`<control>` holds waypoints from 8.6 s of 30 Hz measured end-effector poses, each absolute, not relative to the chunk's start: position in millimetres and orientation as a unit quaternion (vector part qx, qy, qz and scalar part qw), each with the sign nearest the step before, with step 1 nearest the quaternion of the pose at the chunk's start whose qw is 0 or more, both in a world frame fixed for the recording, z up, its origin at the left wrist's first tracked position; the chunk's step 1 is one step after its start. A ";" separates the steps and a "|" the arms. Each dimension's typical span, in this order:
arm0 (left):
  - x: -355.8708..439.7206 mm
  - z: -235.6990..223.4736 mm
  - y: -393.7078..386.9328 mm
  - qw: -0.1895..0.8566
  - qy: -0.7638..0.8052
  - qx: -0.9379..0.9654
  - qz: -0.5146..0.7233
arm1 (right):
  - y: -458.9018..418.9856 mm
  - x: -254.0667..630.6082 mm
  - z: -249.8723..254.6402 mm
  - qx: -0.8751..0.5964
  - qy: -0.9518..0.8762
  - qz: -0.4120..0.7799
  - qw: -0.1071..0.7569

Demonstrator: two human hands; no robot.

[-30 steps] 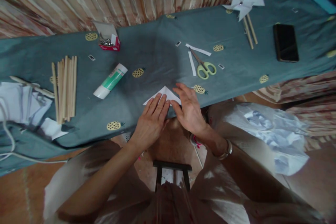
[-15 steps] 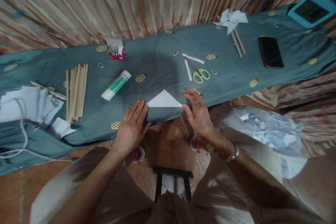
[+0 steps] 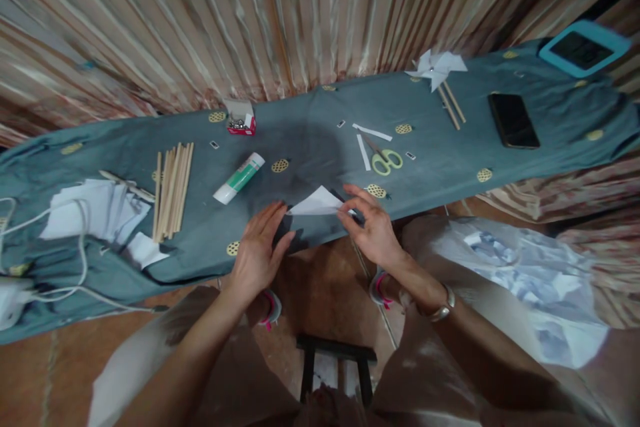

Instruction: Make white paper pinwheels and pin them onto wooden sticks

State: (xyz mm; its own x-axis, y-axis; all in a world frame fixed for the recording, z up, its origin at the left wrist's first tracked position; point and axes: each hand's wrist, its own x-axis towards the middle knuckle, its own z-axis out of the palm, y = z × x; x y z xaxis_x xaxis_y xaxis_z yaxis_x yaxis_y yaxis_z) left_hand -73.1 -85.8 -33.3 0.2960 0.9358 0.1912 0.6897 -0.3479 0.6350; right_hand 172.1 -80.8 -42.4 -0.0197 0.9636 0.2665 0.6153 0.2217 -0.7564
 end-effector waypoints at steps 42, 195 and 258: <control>-27.9 1.6 -17.0 0.570 0.449 0.221 0.652 | -0.3 227.8 -8.1 -0.751 -0.658 -0.006 0.053; -4.1 -3.1 9.2 0.624 0.481 0.191 0.585 | -48.6 138.9 -11.6 -0.489 -0.423 0.689 0.327; 0.8 -21.7 20.5 0.493 0.493 0.385 0.604 | -55.1 159.1 -3.6 -0.474 -0.487 0.688 0.255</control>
State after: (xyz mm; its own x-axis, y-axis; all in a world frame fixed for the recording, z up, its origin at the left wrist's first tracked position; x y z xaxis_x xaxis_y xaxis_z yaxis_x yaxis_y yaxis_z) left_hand 0.8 20.5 -21.7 -0.2168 0.9760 -0.0203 -0.2159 -0.0277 0.9760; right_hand 159.1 -55.1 -3.6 -0.4211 0.8122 -0.4037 0.1107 -0.3958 -0.9116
